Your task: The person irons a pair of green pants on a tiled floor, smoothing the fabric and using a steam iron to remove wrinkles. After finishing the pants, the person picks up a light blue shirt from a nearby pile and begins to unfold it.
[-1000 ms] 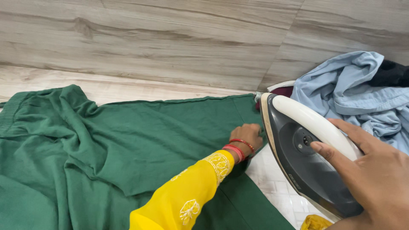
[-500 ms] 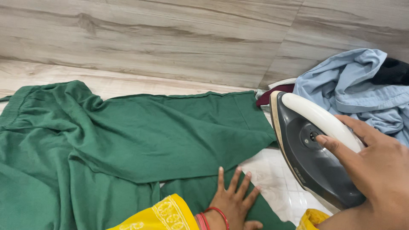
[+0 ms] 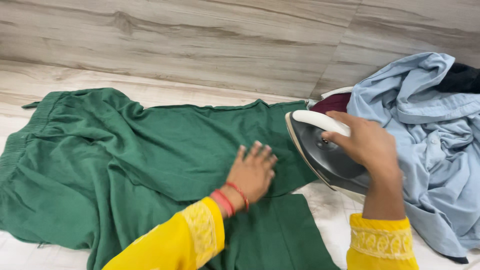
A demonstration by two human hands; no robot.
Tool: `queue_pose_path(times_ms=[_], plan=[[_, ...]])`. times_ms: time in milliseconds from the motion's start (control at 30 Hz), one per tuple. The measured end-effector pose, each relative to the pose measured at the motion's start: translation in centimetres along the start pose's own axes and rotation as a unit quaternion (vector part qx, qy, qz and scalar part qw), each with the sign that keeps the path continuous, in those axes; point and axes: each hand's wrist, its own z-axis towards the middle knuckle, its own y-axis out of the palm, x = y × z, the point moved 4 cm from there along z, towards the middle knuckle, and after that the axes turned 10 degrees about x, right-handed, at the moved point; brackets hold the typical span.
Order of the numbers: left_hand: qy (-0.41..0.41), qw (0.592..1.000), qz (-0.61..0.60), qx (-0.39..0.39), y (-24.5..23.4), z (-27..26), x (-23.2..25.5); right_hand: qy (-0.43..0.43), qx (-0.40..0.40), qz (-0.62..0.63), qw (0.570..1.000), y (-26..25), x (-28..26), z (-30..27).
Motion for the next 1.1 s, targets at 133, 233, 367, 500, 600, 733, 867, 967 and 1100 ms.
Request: queue_pose_path(times_ms=[133, 233, 367, 500, 600, 733, 867, 967, 1100], plan=[[-0.198, 0.969, 0.066, -0.135, -0.5, 1.9, -6.5, -0.022, -0.051, 0.009, 0.998, 3.8, -4.2, 2.5], [-0.152, 0.976, 0.091, -0.125, -1.0, -0.7, -8.5, -0.081, -0.041, 0.009, 0.996, 5.0, -7.6, 2.8], [-0.126, 0.987, 0.1, -0.022, -2.6, -3.7, -12.5, -0.155, -0.026, -0.005, 0.988, 7.3, -11.2, 1.1], [-0.152, 0.976, 0.13, -0.082, -3.1, -4.6, -14.4, -0.144, -0.016, -0.037, 0.989, 10.0, -10.2, 3.5], [-0.163, 0.967, 0.138, -0.14, -3.4, -4.4, -14.1, -0.053, -0.01, -0.084, 0.995, 11.2, -6.2, 8.0], [-0.149, 0.97, 0.125, -0.144, -3.9, -3.6, -13.9, -0.005, -0.009, -0.075, 0.997, 11.5, -2.5, 10.6], [-0.137, 0.972, 0.122, -0.144, -3.8, -3.4, -14.6, -0.129, -0.073, 0.061, 0.987, 11.6, -2.0, 9.6], [-0.14, 0.972, 0.118, -0.148, -3.7, -3.4, -14.6, -0.207, -0.183, 0.223, 0.935, 11.3, -2.9, 8.9], [-0.148, 0.969, 0.12, -0.159, -3.9, -3.3, -14.6, -0.088, -0.125, 0.083, 0.985, 11.4, -5.0, 9.3]])
